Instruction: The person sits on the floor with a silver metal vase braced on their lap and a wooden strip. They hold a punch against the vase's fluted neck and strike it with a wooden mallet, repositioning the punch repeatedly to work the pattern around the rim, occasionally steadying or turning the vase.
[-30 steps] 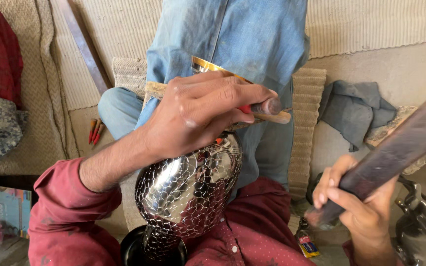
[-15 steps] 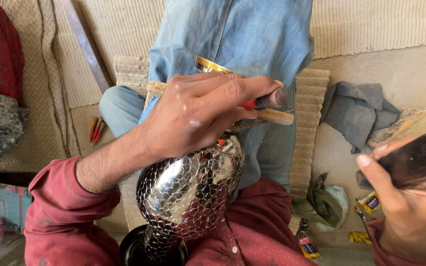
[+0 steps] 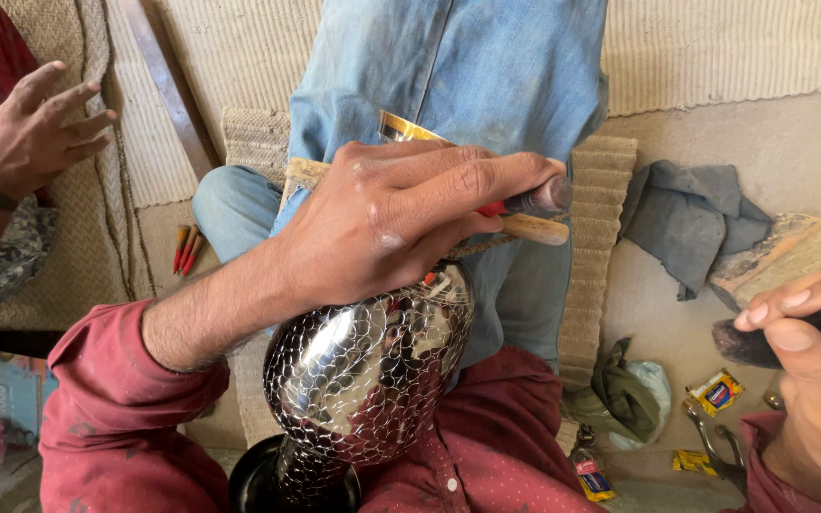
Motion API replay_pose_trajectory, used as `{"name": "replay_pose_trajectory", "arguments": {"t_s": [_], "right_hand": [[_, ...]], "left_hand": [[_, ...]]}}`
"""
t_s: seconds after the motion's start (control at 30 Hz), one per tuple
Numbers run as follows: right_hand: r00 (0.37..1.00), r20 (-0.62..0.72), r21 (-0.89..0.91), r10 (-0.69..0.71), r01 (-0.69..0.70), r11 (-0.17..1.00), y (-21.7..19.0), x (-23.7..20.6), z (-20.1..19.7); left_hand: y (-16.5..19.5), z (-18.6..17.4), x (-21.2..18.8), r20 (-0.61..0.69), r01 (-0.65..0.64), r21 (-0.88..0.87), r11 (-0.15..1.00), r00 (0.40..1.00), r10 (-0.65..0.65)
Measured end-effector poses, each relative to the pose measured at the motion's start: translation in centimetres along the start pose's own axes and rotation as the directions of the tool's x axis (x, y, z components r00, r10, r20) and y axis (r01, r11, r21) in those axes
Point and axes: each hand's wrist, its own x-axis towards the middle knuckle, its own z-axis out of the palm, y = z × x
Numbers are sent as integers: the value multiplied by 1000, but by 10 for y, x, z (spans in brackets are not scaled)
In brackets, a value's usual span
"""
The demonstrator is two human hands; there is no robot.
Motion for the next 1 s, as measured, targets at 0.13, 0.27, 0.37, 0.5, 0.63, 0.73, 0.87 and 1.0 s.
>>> {"name": "replay_pose_trajectory", "arguments": {"t_s": [0.13, 0.27, 0.37, 0.5, 0.63, 0.73, 0.87, 1.0], "right_hand": [[989, 86, -564, -121, 149, 812, -5, 6, 4], [812, 221, -690, -540, 522, 502, 23, 17, 10], [797, 250, -696, -550, 542, 471, 45, 11, 8], [884, 223, -691, -410, 440, 574, 67, 0, 7], [806, 254, -652, -534, 551, 522, 76, 6, 5], [835, 248, -683, -491, 510, 522, 72, 14, -4], [886, 289, -587, -363, 463, 664, 52, 14, -18], [984, 146, -521, -100, 163, 838, 26, 18, -15]], "left_hand": [[1, 0, 4, 56, 9, 5, 1000, 998, -9], [4, -2, 12, 175, 18, 61, 998, 984, -29], [5, -5, 21, 223, -49, 102, 994, 975, 25], [5, -10, 24, 268, -142, 83, 986, 956, 115], [3, -9, 13, 160, 35, 45, 998, 986, -42], [-2, -6, 5, 25, 28, -30, 999, 999, -28], [-7, -2, -2, -21, -7, -40, 999, 1000, 6], [-7, -2, -8, -51, 1, -25, 1000, 999, -2]]}}
